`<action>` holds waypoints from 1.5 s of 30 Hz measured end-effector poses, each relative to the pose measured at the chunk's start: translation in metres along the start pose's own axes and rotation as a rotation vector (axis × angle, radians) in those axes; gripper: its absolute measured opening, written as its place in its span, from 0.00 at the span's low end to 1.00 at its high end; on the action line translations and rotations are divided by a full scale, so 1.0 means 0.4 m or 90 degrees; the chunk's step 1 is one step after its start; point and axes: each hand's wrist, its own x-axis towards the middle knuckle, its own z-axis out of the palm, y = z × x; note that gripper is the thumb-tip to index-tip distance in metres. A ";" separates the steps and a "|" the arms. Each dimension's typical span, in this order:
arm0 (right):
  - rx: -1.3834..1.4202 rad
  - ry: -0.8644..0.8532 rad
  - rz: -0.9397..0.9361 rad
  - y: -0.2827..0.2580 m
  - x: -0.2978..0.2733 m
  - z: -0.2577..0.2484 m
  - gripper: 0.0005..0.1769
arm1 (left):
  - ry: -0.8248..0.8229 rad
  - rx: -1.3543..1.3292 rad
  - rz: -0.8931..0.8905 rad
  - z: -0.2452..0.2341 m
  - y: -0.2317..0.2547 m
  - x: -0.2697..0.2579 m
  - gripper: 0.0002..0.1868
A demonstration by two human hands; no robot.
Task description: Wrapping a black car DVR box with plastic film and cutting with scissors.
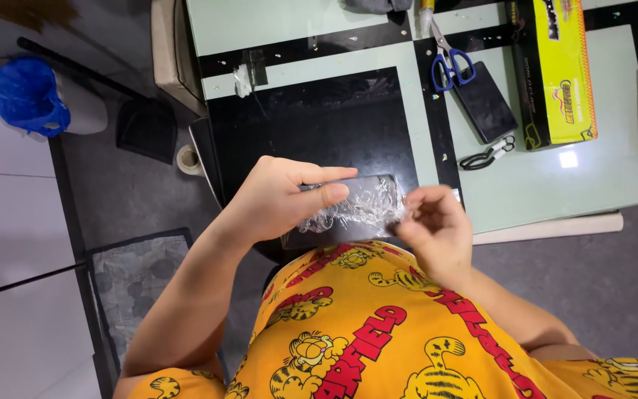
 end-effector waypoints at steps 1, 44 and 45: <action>-0.111 0.018 0.037 -0.019 -0.018 0.015 0.16 | 0.015 0.005 0.045 0.002 -0.002 0.001 0.17; -0.126 -0.027 0.335 0.403 0.134 -0.239 0.37 | 0.244 0.570 0.113 -0.110 -0.001 0.010 0.37; -0.126 -0.058 0.388 0.437 0.131 -0.250 0.39 | 0.287 0.524 0.080 -0.150 -0.037 -0.012 0.32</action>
